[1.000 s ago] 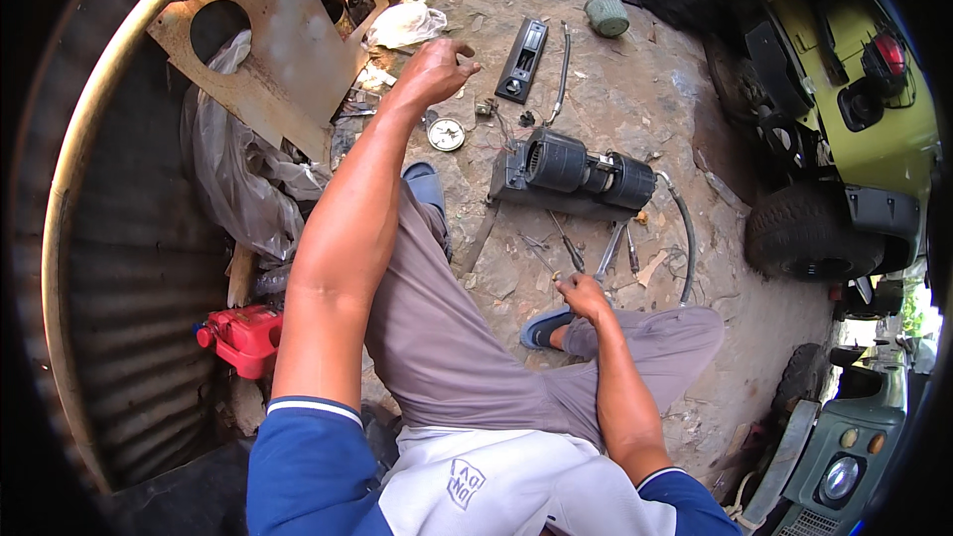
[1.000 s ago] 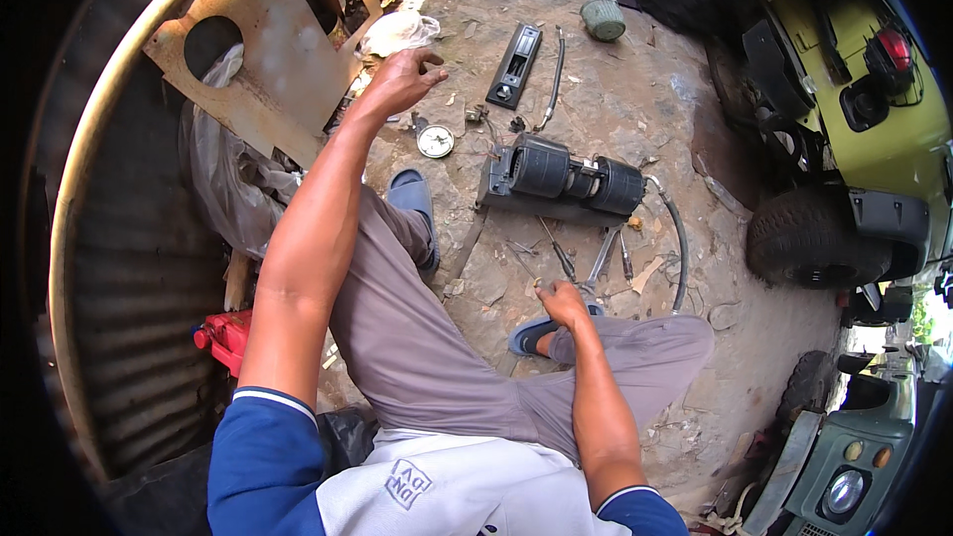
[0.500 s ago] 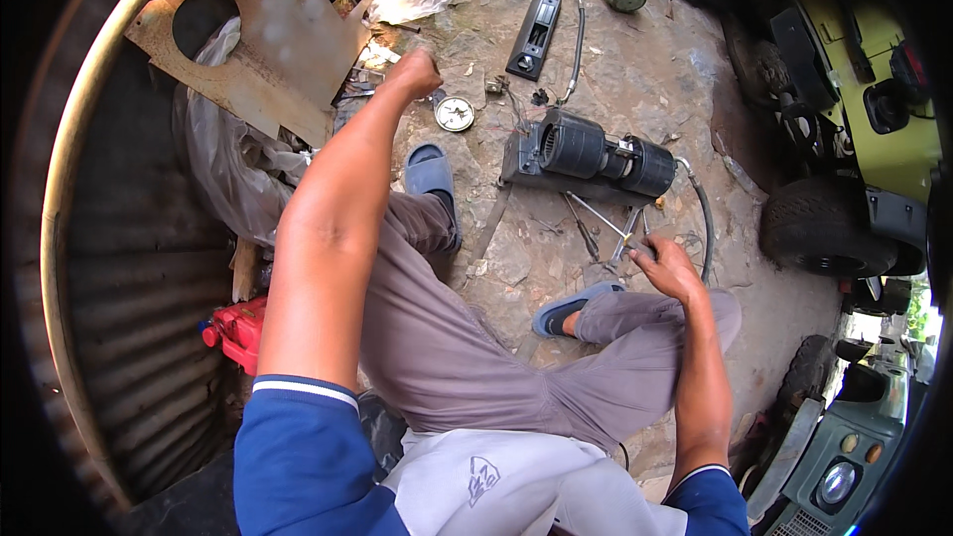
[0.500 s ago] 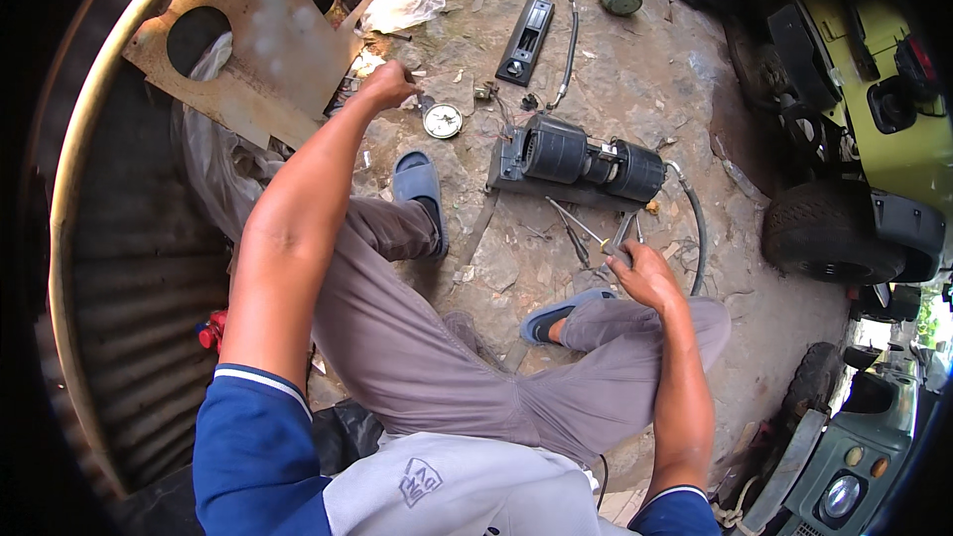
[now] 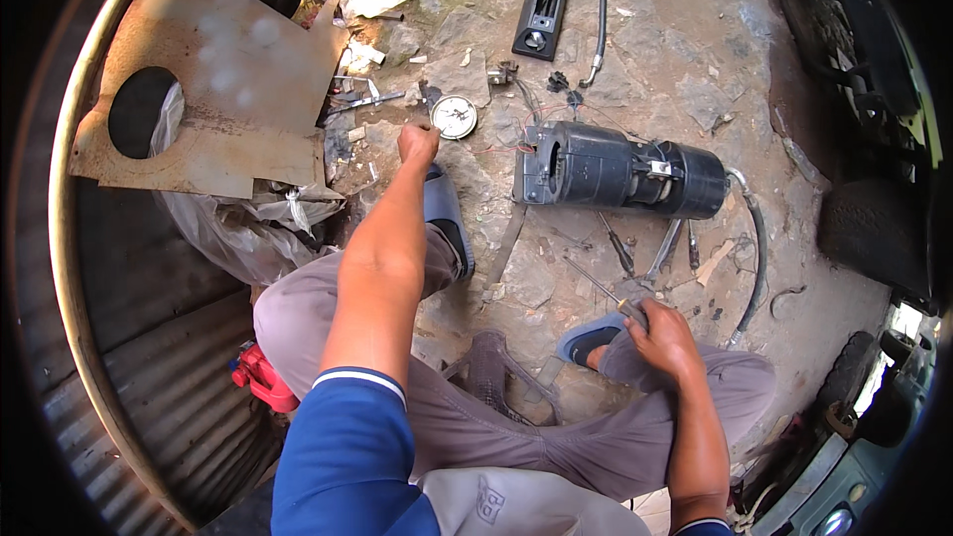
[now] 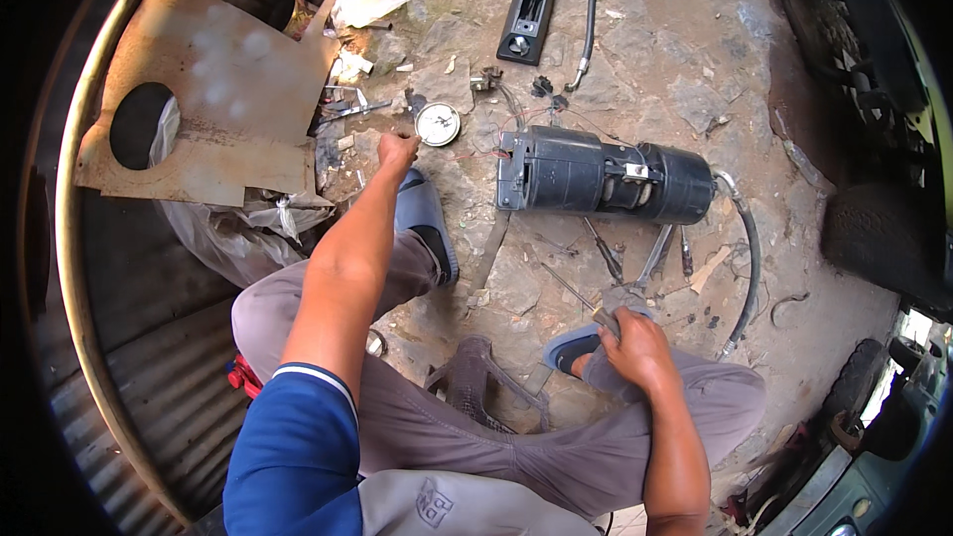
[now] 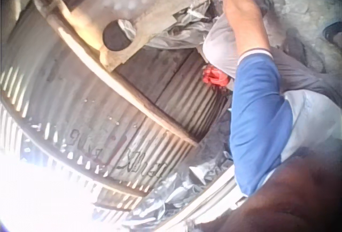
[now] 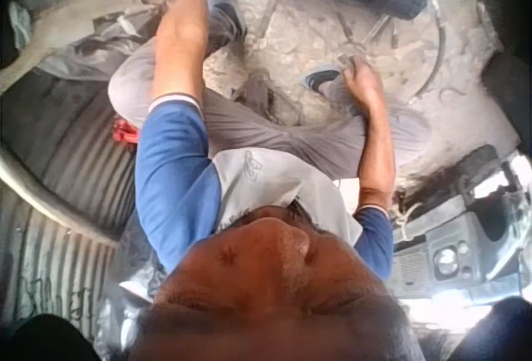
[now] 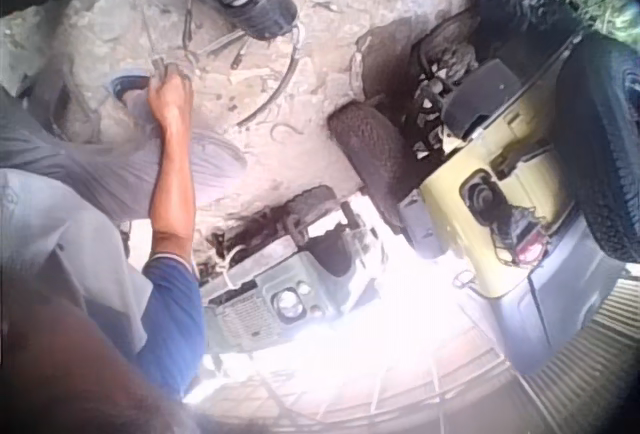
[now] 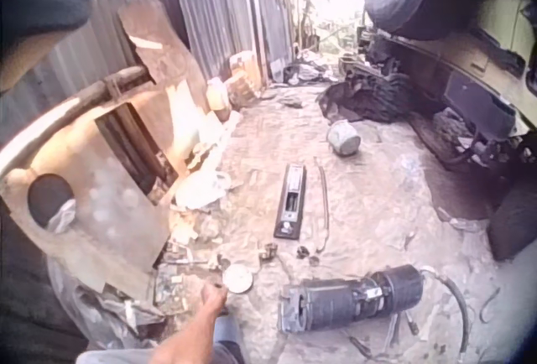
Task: The person uses a screwdriver and pliers to disassemble a dual-fan automotive blower assembly while sitting on the ground. They unscrew fasteners from the motor housing, detach a circular component, and pull wires through the assembly.
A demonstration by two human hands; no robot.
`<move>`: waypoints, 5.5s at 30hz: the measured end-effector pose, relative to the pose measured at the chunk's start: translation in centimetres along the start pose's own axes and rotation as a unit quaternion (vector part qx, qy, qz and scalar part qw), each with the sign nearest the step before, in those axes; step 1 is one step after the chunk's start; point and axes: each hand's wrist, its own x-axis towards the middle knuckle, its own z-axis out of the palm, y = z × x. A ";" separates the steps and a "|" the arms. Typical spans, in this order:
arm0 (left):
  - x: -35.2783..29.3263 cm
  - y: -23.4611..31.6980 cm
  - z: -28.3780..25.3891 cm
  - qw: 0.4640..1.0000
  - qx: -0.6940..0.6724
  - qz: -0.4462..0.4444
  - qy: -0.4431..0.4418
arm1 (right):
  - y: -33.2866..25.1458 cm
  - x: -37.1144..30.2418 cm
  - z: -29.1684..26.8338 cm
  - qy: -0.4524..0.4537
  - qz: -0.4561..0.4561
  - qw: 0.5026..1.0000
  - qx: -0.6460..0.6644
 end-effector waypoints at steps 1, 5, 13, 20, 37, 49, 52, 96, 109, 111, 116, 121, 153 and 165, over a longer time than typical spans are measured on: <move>0.2 -0.3 0.9 1.000 0.000 -0.001 0.004 | -0.1 0.0 -0.3 0.008 0.008 1.000 0.009; 0.7 -1.1 3.2 0.999 -0.014 0.018 0.026 | -0.5 0.3 -1.2 0.004 0.034 0.998 0.051; 3.6 -0.6 2.9 0.996 -0.022 0.066 0.063 | -0.9 1.7 -1.4 -0.021 0.057 0.997 0.053; 4.2 1.1 3.2 0.981 0.047 0.190 -0.007 | -1.1 2.6 -1.3 -0.034 0.089 0.994 0.057; 6.0 0.1 3.8 0.980 0.030 0.194 -0.033 | -1.2 2.8 -1.4 -0.040 0.091 0.994 0.049; 3.5 1.2 4.2 0.975 0.042 0.203 -0.085 | -1.1 2.5 -1.3 -0.037 0.106 0.993 0.048; 3.4 0.5 4.3 0.963 0.089 0.247 -0.064 | -1.1 2.5 -1.5 -0.033 0.096 0.994 0.044; -27.0 7.8 -1.7 0.747 -0.561 -0.070 -0.349 | -3.0 -5.7 4.4 0.282 -0.058 0.916 0.279; -30.2 1.8 1.8 0.655 -0.639 -0.204 -0.348 | -5.6 -4.8 12.3 0.248 -0.035 0.946 0.207; -29.3 1.4 1.7 0.655 -0.640 -0.193 -0.353 | -6.1 -4.4 12.3 0.250 -0.042 0.946 0.204; -28.2 0.5 2.0 0.660 -0.658 -0.199 -0.304 | -6.7 -4.8 12.4 0.222 -0.031 0.955 0.194; -28.1 0.2 2.4 0.671 -0.648 -0.207 -0.295 | -6.2 -5.0 12.4 0.213 -0.026 0.959 0.185; -27.6 0.8 1.9 0.728 -0.573 -0.184 -0.329 | -5.0 -6.3 9.6 0.158 -0.026 0.959 0.232; -26.8 0.0 2.6 0.721 -0.576 -0.157 -0.351 | -4.9 -5.8 10.5 0.173 -0.023 0.957 0.231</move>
